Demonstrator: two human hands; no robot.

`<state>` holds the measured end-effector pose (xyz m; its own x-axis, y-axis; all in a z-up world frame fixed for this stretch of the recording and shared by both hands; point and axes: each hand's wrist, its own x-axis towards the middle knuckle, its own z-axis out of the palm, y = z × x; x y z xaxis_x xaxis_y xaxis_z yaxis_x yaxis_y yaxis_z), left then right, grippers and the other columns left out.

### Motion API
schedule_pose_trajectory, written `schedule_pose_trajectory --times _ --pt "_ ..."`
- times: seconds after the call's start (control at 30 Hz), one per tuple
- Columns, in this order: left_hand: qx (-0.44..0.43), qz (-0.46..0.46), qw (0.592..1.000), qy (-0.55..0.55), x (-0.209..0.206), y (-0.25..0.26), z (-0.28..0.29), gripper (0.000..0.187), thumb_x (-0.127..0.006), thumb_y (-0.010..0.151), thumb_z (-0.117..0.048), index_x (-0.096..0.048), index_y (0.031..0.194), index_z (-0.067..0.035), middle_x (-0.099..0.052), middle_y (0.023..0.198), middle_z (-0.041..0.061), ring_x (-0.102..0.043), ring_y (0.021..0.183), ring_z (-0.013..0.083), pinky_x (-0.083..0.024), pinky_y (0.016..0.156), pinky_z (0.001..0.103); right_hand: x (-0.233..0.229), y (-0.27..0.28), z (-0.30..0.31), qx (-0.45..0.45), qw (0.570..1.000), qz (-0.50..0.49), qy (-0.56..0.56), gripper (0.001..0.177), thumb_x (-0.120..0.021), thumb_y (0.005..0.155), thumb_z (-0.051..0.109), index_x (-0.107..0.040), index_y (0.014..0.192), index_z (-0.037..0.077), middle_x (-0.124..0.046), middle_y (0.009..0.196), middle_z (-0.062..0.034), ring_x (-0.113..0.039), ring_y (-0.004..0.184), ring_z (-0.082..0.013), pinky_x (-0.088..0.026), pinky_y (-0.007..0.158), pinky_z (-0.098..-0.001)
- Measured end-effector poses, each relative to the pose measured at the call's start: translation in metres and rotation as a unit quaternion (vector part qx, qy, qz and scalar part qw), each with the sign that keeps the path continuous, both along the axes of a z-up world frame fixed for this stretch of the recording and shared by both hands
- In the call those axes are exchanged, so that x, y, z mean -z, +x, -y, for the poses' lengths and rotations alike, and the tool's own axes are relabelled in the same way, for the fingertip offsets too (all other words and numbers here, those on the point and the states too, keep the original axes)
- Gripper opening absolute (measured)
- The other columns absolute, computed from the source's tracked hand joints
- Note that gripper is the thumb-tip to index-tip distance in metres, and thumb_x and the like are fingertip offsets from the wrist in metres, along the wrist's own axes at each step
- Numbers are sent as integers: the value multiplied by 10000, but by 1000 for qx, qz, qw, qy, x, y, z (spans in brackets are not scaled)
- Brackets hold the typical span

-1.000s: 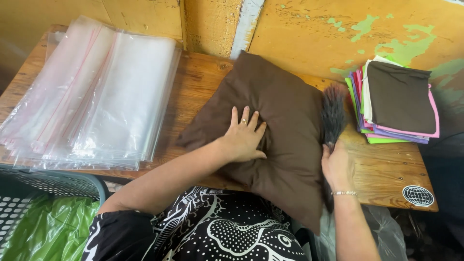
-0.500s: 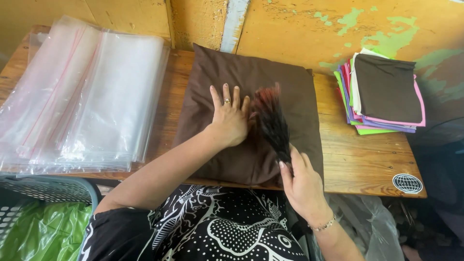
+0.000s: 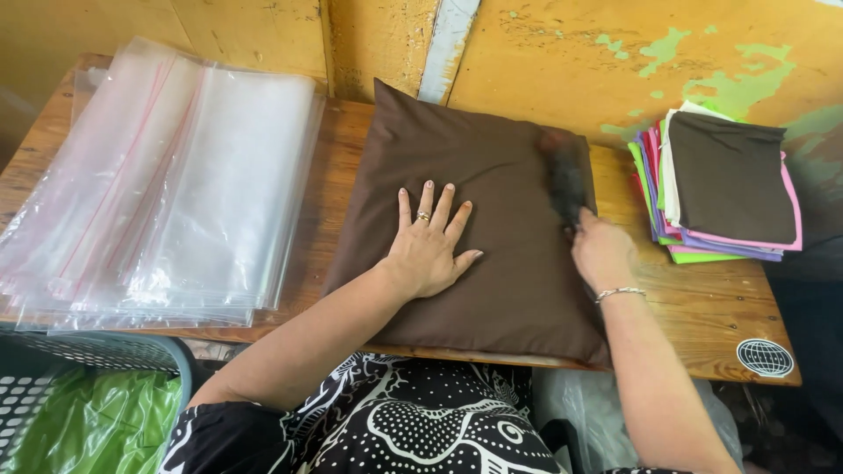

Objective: Brushing a brown pillow with a duster to remove lint or dust on a wooden table.

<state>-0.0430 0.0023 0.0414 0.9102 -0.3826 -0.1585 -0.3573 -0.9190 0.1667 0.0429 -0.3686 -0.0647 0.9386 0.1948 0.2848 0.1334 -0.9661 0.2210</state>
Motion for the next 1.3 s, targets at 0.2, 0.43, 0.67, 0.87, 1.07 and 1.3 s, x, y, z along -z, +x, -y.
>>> schedule_pose_trajectory --times 0.2,0.43,0.67,0.87,1.07,1.3 --pt "12 8 1000 18 2 0 5 813 -212 1015 -653 -159 1638 -133 -65 1692 241 61 1545 493 85 1156 769 -36 6 22 170 974 -95 111 387 -495 1051 438 -701 1234 167 -749 1041 -190 -717 1032 -454 -564 808 -578" --pt "10 41 999 -12 22 4 9 807 -275 1004 -673 -278 1593 -122 -198 1649 270 13 1544 510 66 1152 777 -109 -73 -195 -188 975 -46 110 398 -488 1011 260 -608 1350 90 -687 1048 -177 -707 946 -399 -573 750 -528" --pt "-2 46 998 -39 19 1 -1 800 -278 1000 -676 -269 1609 -157 -163 1680 191 2 1562 445 60 1194 720 -73 12 -130 -53 985 -161 11 491 -415 990 170 -528 1459 79 -735 1023 -182 -741 982 -396 -590 815 -529" --pt "3 18 999 -29 7 1 1 814 -243 1003 -677 -181 1640 -173 -80 1706 182 39 1565 435 88 1189 719 -19 61 22 157 978 -117 67 428 -457 1035 351 -704 1279 102 -766 1011 -235 -724 1024 -466 -575 815 -563" --pt "1 20 999 -25 8 2 6 834 -282 999 -671 -198 1634 -137 -100 1696 224 31 1553 477 91 1167 752 -118 -44 -123 12 983 -106 149 421 -442 1069 237 -606 1350 -31 -697 1074 -357 -678 1023 -541 -537 840 -622" --pt "-17 41 998 -47 19 1 0 795 -278 995 -678 -328 1584 -147 -148 1699 176 -28 1566 426 43 1202 723 -98 -84 -168 -71 982 -173 -3 539 -425 997 156 -463 1519 25 -716 1055 -213 -736 947 -417 -596 800 -539"
